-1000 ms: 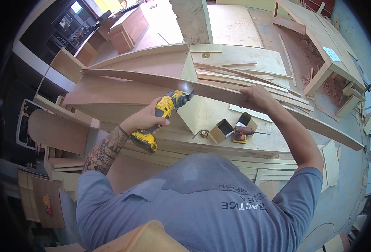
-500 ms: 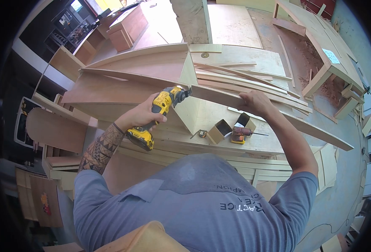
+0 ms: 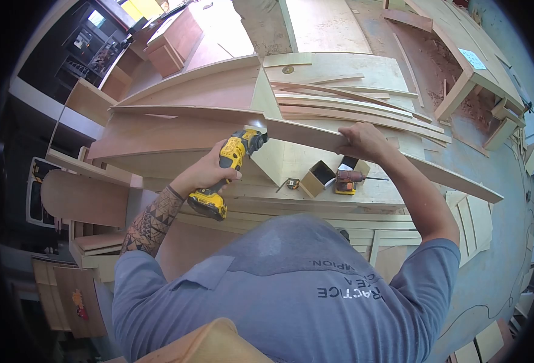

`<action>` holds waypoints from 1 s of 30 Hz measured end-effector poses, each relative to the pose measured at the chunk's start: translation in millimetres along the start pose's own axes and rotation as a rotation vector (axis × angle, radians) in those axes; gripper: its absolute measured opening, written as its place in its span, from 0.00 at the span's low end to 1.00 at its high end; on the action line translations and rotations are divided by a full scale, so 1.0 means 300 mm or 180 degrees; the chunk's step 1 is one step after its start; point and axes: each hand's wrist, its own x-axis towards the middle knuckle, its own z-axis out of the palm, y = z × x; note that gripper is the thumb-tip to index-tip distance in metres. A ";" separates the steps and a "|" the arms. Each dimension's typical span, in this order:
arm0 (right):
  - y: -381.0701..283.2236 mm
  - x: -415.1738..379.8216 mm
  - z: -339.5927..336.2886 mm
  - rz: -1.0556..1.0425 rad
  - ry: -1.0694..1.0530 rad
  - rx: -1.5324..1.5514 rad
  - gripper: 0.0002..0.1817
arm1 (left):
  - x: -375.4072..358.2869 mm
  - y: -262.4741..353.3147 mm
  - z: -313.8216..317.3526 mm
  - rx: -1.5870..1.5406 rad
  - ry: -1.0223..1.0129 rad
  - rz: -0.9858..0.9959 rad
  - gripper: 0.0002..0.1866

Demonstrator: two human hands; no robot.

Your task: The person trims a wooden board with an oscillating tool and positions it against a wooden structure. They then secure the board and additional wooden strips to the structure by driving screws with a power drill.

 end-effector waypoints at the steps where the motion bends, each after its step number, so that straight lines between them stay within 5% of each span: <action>1: -0.005 -0.004 -0.004 0.0018 -0.0046 0.0024 0.18 | 0.007 -0.006 -0.002 0.0015 -0.0005 -0.0023 0.62; 9: 0.039 -0.140 -0.007 0.0388 -0.0068 0.0284 0.19 | -0.031 -0.020 0.051 0.0341 0.0093 0.0011 0.65; 11: 0.052 -0.208 -0.054 0.0904 0.0143 0.0178 0.18 | 0.004 -0.157 0.080 0.0559 0.0352 0.0653 0.66; 14: 0.070 -0.388 -0.116 0.1278 0.1032 0.0465 0.17 | 0.022 -0.280 0.169 0.0749 0.0377 0.0610 0.67; 15: 0.050 -0.451 -0.161 0.1435 0.1313 0.0661 0.17 | -0.004 -0.253 0.212 0.0321 0.0146 -0.0116 0.67; 17: 0.051 -0.608 -0.168 0.2004 0.1885 0.1722 0.16 | 0.020 -0.337 0.339 -0.0029 0.0138 -0.0490 0.66; 19: 0.112 -0.765 -0.168 0.2060 0.2798 0.1616 0.13 | 0.094 -0.560 0.439 0.0167 0.0327 0.0001 0.62; 23: 0.151 -1.109 -0.362 0.2104 0.4248 -0.0198 0.13 | 0.162 -0.818 0.553 0.0361 0.0300 -0.0510 0.61; 25: 0.148 -1.299 -0.436 0.2817 0.4561 -0.1965 0.18 | 0.148 -0.858 0.584 0.0477 0.0146 -0.0920 0.60; 28: 0.187 -1.470 -0.522 0.2226 0.6266 -0.2683 0.20 | 0.145 -0.878 0.635 0.0531 0.0044 -0.1242 0.59; 30: 0.261 -1.568 -0.556 0.1937 0.7159 -0.2928 0.30 | 0.125 -0.892 0.644 0.0520 0.0043 -0.1391 0.58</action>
